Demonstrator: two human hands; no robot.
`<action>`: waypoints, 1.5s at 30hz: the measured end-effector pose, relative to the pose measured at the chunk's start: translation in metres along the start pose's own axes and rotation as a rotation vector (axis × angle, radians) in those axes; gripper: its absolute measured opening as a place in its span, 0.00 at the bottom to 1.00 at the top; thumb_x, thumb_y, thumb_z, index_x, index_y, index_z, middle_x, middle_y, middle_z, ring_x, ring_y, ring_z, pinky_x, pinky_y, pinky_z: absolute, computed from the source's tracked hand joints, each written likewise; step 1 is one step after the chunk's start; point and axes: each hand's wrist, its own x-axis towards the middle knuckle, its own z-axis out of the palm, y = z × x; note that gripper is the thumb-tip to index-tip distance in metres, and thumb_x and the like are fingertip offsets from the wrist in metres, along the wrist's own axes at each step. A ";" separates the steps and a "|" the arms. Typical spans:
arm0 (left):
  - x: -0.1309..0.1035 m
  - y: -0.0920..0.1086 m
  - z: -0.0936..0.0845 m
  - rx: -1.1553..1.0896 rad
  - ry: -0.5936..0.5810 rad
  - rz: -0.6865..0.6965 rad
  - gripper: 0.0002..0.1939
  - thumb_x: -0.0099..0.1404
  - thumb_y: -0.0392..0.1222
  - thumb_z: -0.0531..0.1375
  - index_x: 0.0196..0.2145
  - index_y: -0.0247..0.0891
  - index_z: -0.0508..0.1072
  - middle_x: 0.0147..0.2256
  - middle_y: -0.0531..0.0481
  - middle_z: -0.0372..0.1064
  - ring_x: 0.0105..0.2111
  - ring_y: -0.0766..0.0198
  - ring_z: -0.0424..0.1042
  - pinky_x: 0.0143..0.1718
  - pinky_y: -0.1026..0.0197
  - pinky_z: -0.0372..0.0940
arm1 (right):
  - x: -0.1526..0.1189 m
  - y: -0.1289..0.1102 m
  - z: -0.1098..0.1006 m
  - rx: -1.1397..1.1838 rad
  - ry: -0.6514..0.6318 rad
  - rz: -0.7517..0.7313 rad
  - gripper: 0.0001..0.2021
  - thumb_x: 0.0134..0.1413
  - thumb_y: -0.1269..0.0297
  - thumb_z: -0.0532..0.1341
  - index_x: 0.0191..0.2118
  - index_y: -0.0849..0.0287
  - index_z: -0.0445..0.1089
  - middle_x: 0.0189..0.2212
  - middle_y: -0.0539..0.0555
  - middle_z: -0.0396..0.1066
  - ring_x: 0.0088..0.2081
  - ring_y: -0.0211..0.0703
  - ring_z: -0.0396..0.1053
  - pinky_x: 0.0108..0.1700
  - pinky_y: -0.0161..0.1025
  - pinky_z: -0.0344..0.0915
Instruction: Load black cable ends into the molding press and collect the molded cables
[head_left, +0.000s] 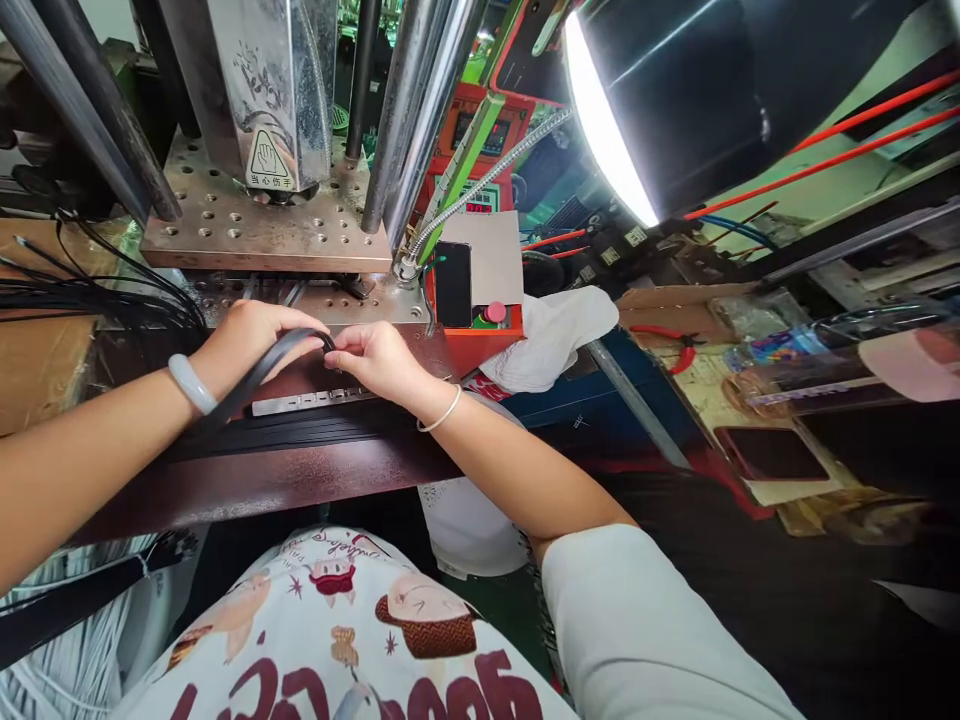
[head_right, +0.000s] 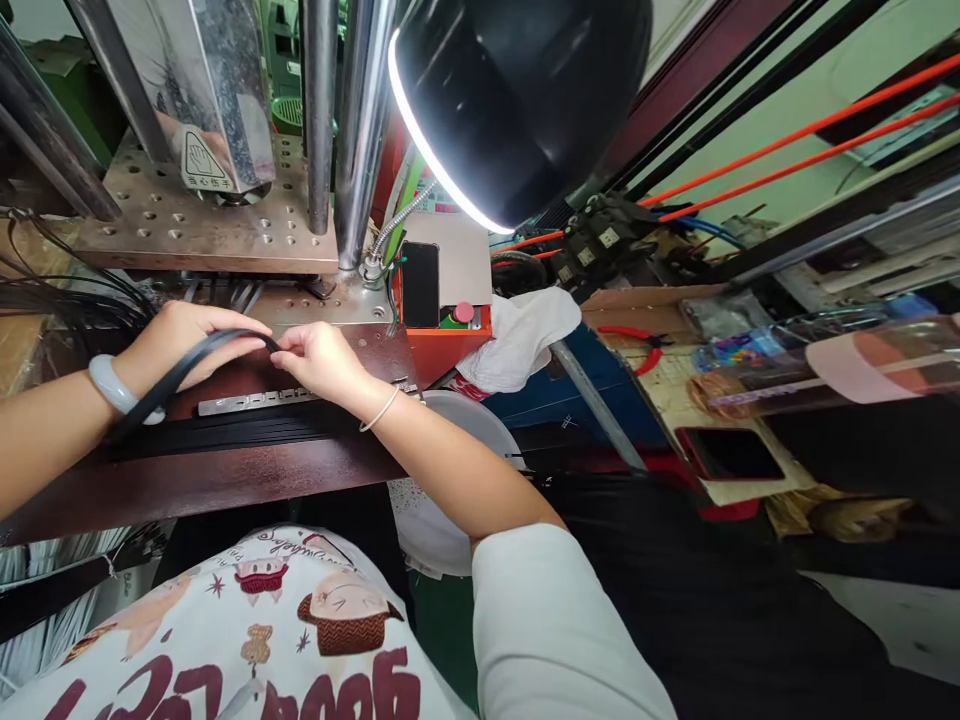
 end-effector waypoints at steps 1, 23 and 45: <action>-0.002 0.001 0.003 0.028 -0.014 0.033 0.19 0.64 0.54 0.57 0.38 0.40 0.83 0.35 0.48 0.81 0.34 0.57 0.78 0.41 0.60 0.70 | -0.004 -0.001 -0.001 -0.095 0.002 -0.020 0.06 0.54 0.71 0.65 0.27 0.63 0.74 0.23 0.48 0.71 0.28 0.36 0.66 0.34 0.33 0.59; -0.047 0.009 0.022 0.121 0.051 0.242 0.15 0.69 0.37 0.49 0.33 0.37 0.75 0.32 0.47 0.77 0.32 0.62 0.76 0.36 0.62 0.69 | -0.051 0.028 -0.001 -0.469 0.082 -0.677 0.13 0.65 0.76 0.52 0.41 0.60 0.74 0.31 0.56 0.75 0.34 0.43 0.65 0.41 0.41 0.66; -0.050 0.010 0.030 0.279 -0.074 0.412 0.19 0.70 0.33 0.47 0.45 0.37 0.77 0.41 0.43 0.79 0.40 0.58 0.77 0.45 0.57 0.71 | -0.068 0.030 -0.047 -0.538 0.159 -0.295 0.12 0.65 0.71 0.56 0.46 0.58 0.78 0.38 0.57 0.66 0.40 0.45 0.66 0.44 0.44 0.67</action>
